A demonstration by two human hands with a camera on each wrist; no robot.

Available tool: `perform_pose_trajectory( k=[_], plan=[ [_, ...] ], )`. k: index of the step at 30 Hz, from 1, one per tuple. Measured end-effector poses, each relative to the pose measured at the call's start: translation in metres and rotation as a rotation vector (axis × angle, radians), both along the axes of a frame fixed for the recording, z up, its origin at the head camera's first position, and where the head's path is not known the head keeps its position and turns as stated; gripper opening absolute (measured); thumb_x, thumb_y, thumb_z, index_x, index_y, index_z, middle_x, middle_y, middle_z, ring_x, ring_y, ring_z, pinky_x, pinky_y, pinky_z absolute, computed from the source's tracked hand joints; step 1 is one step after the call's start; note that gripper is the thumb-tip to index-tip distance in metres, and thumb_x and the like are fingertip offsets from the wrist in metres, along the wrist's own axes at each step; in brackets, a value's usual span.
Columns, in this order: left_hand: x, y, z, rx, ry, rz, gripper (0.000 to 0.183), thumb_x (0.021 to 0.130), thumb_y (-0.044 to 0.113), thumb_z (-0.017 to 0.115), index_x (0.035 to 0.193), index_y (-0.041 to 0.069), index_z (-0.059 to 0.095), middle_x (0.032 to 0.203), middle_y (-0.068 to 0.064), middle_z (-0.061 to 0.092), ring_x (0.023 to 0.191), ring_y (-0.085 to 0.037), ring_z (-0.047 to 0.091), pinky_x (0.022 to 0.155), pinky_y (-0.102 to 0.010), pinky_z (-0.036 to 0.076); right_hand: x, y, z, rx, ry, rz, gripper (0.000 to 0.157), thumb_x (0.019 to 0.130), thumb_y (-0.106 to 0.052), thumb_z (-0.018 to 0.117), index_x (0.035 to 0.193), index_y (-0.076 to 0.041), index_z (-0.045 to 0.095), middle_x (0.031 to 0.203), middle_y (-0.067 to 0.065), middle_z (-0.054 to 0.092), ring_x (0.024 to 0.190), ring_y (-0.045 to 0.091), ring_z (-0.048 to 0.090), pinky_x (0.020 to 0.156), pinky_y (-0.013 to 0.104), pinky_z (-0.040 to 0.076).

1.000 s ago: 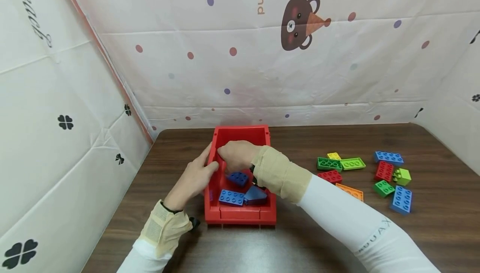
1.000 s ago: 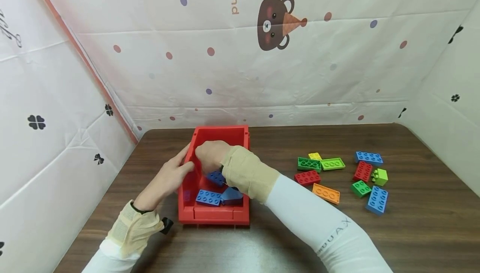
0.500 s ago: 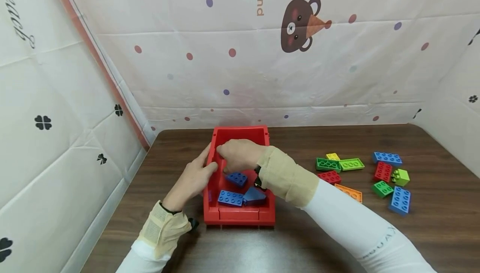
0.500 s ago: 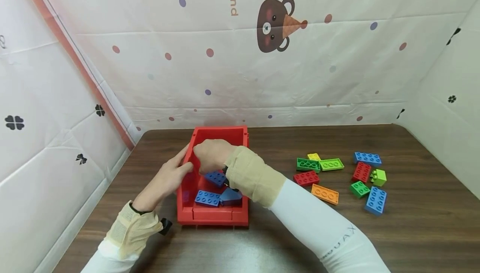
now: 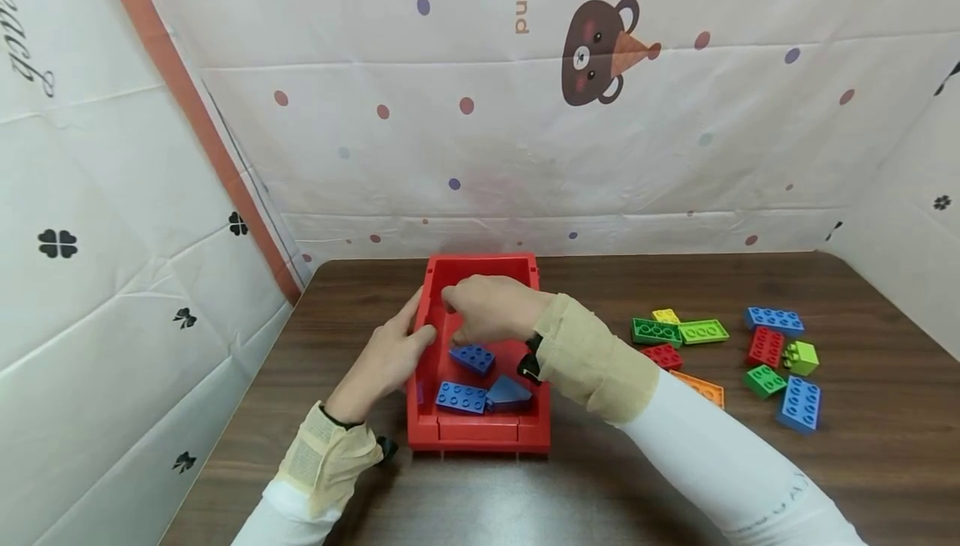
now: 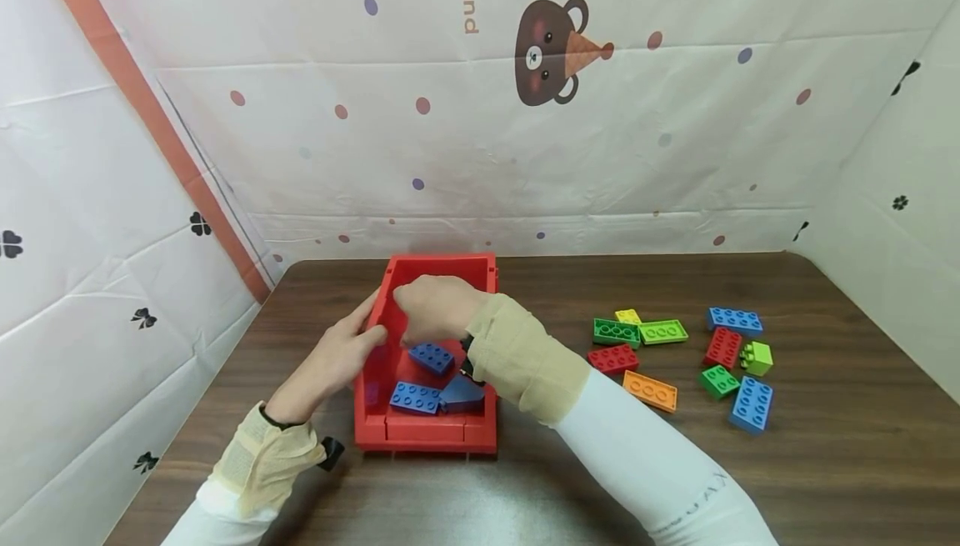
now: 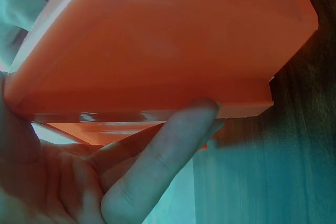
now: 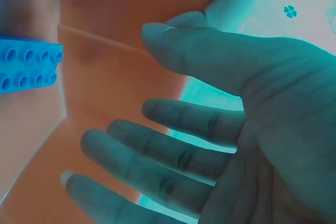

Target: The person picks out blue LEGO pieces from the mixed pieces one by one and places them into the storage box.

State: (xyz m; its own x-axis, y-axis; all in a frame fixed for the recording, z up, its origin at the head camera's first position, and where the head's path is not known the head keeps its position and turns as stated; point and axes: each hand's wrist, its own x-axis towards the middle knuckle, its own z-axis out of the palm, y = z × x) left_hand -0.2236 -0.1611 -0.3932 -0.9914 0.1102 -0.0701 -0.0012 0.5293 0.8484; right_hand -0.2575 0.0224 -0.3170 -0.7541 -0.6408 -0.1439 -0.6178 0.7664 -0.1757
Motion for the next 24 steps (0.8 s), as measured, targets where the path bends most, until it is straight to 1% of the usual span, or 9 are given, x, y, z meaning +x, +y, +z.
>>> perform_pose_trajectory(
  k=[2,6,9,14,19,24],
  plan=[
    [0.0,0.001,-0.001,-0.001,-0.001,0.003,0.074,0.101,0.024,0.052,0.171,0.028,0.026,0.12,-0.025,0.067,0.082,-0.034,0.074,0.058,-0.044,0.063,0.002,0.003,0.001,-0.014,0.016,0.001,0.048,0.09,-0.03,0.086,0.131,-0.012,0.068,0.116,0.004,0.072,0.099,0.016,0.065,0.091,0.034,0.058],
    [0.002,0.001,-0.003,0.0,0.005,0.008,0.074,0.101,0.024,0.052,0.171,0.028,0.026,0.12,-0.026,0.067,0.082,-0.034,0.074,0.058,-0.045,0.063,0.005,0.008,0.002,-0.052,0.046,0.013,0.047,0.091,-0.029,0.085,0.131,-0.011,0.068,0.112,0.005,0.071,0.097,0.016,0.065,0.089,0.033,0.058],
    [0.003,0.001,-0.005,-0.001,0.013,0.005,0.074,0.101,0.024,0.052,0.171,0.029,0.026,0.12,-0.025,0.068,0.082,-0.034,0.074,0.058,-0.044,0.063,0.008,0.012,0.002,-0.074,0.065,0.017,0.046,0.09,-0.029,0.086,0.129,-0.011,0.069,0.107,0.003,0.07,0.094,0.015,0.064,0.086,0.032,0.058],
    [0.001,0.002,-0.004,-0.003,0.016,0.003,0.074,0.102,0.023,0.051,0.171,0.029,0.025,0.12,-0.025,0.068,0.084,-0.034,0.074,0.061,-0.044,0.064,0.009,0.019,0.008,-0.117,0.075,0.009,0.047,0.089,-0.03,0.087,0.129,-0.011,0.07,0.105,0.001,0.071,0.092,0.014,0.065,0.083,0.03,0.059],
    [-0.001,0.004,-0.003,-0.008,0.013,0.003,0.073,0.103,0.024,0.05,0.171,0.029,0.024,0.124,-0.025,0.067,0.087,-0.034,0.074,0.064,-0.045,0.064,0.007,0.026,0.013,-0.16,0.076,-0.002,0.049,0.089,-0.03,0.087,0.13,-0.01,0.07,0.108,0.003,0.072,0.094,0.016,0.067,0.085,0.032,0.06],
    [-0.003,0.005,-0.002,-0.01,0.007,0.002,0.073,0.103,0.024,0.05,0.171,0.029,0.024,0.122,-0.024,0.067,0.086,-0.033,0.074,0.065,-0.044,0.064,0.007,0.034,0.018,-0.188,0.084,-0.012,0.049,0.088,-0.03,0.088,0.129,-0.01,0.07,0.112,0.004,0.073,0.095,0.017,0.067,0.085,0.033,0.06]
  ],
)
